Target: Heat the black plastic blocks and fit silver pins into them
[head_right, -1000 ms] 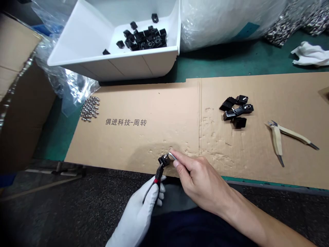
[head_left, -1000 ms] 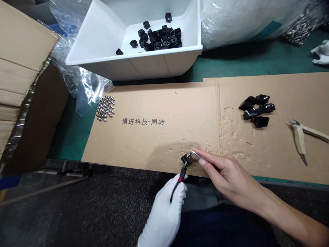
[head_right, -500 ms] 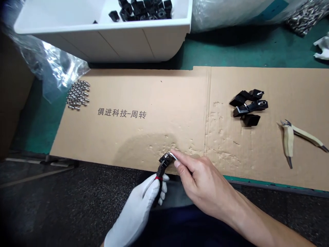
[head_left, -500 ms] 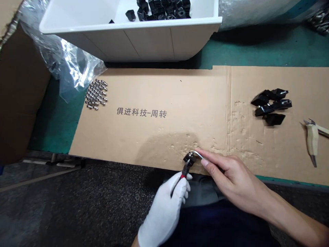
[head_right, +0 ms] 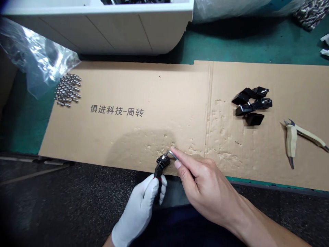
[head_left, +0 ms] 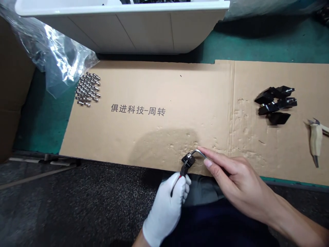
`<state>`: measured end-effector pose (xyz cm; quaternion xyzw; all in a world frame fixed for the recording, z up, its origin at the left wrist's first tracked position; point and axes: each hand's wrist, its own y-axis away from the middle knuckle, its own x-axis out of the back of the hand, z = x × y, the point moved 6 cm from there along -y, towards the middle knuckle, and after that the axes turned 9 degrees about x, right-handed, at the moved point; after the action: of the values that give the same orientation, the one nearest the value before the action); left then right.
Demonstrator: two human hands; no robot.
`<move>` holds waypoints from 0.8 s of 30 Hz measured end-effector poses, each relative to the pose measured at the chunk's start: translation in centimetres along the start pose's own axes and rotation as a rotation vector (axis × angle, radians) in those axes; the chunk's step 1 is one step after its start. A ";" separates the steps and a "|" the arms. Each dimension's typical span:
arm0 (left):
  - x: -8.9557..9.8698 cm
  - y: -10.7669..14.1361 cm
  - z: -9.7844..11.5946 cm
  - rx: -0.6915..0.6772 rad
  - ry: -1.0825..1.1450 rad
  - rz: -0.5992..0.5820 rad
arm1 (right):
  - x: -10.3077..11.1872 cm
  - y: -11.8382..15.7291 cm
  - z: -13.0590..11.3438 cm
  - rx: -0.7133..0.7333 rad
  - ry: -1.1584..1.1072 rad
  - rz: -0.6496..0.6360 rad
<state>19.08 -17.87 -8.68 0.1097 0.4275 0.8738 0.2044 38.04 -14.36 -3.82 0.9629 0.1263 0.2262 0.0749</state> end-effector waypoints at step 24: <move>-1.1 -1.3 -2.2 -0.113 0.083 0.054 | -3.6 2.7 -0.5 0.170 -0.022 0.286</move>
<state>19.63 -19.17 -11.09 0.0731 0.3823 0.9055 0.1690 35.26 -17.89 -4.31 0.9764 0.0060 0.2125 -0.0384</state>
